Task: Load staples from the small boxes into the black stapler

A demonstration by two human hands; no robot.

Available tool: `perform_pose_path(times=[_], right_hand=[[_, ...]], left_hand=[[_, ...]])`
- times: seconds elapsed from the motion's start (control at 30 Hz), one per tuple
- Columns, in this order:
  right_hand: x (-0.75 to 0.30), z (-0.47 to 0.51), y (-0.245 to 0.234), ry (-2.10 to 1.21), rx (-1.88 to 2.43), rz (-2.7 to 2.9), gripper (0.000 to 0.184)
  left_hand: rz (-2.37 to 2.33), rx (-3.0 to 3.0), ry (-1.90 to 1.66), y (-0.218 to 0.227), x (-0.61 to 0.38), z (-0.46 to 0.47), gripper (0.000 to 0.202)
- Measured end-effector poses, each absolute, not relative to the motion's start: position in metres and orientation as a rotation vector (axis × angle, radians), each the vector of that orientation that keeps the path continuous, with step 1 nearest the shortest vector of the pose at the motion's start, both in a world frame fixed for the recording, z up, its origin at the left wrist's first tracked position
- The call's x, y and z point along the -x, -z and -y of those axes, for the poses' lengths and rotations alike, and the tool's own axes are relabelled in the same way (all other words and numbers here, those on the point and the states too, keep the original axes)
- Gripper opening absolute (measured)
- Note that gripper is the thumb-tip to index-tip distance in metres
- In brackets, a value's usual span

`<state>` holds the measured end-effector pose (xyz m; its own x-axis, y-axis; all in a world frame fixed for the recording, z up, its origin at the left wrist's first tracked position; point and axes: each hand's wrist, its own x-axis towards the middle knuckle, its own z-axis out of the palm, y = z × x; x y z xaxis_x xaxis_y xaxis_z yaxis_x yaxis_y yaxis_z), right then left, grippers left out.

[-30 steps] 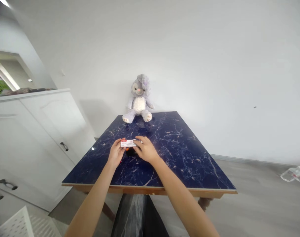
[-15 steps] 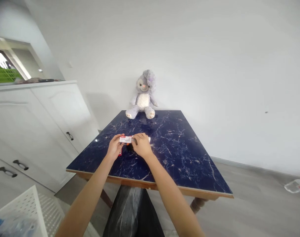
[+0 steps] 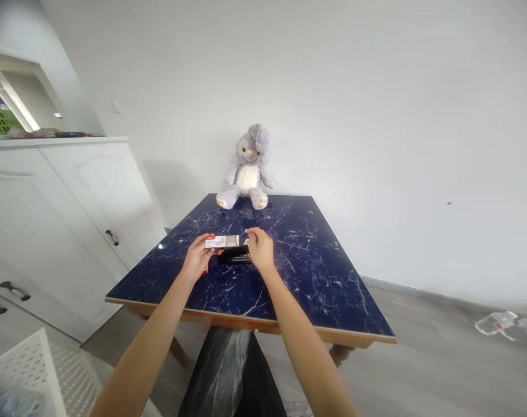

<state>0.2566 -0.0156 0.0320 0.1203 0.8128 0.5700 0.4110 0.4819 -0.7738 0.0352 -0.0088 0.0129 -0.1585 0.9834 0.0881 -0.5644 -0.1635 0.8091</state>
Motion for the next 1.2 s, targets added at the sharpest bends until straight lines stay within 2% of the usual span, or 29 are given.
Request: perform_pose_path(times=[0.13,0.27,0.43,0.7,0.83,0.97,1.03,1.2], right_hand=[[-0.250,0.015,-0.031,-0.611,1.101,1.517,0.026],[-0.248,0.014,-0.032,-0.661,1.064,1.472,0.027],[-0.248,0.014,-0.033,-0.816,0.976,1.404,0.034],[-0.244,0.019,-0.034,-0.874,0.894,1.447,0.036],[-0.249,0.017,-0.033,-0.780,0.951,1.491,0.033],[-0.280,0.008,-0.029,-0.576,1.113,1.372,0.035],[-0.305,0.001,-0.022,-0.549,1.195,1.365,0.036],[-0.348,-0.011,0.004,-0.692,1.339,1.458,0.034]], left_hand=[[-0.669,-0.790,-1.574,-0.017,-0.037,0.013,0.026],[-0.608,-0.884,-1.522,-0.021,-0.040,0.019,0.028],[-0.619,-1.028,-1.434,-0.020,-0.044,0.023,0.030],[-0.785,-1.245,-1.353,-0.016,-0.049,0.026,0.032],[-0.984,-1.589,-1.435,-0.015,-0.054,0.032,0.033],[-1.361,-1.763,-1.778,-0.015,-0.045,0.031,0.030],[-1.586,-1.813,-1.830,-0.013,-0.038,0.026,0.030],[-2.059,-2.143,-1.352,-0.004,-0.032,0.014,0.021]])
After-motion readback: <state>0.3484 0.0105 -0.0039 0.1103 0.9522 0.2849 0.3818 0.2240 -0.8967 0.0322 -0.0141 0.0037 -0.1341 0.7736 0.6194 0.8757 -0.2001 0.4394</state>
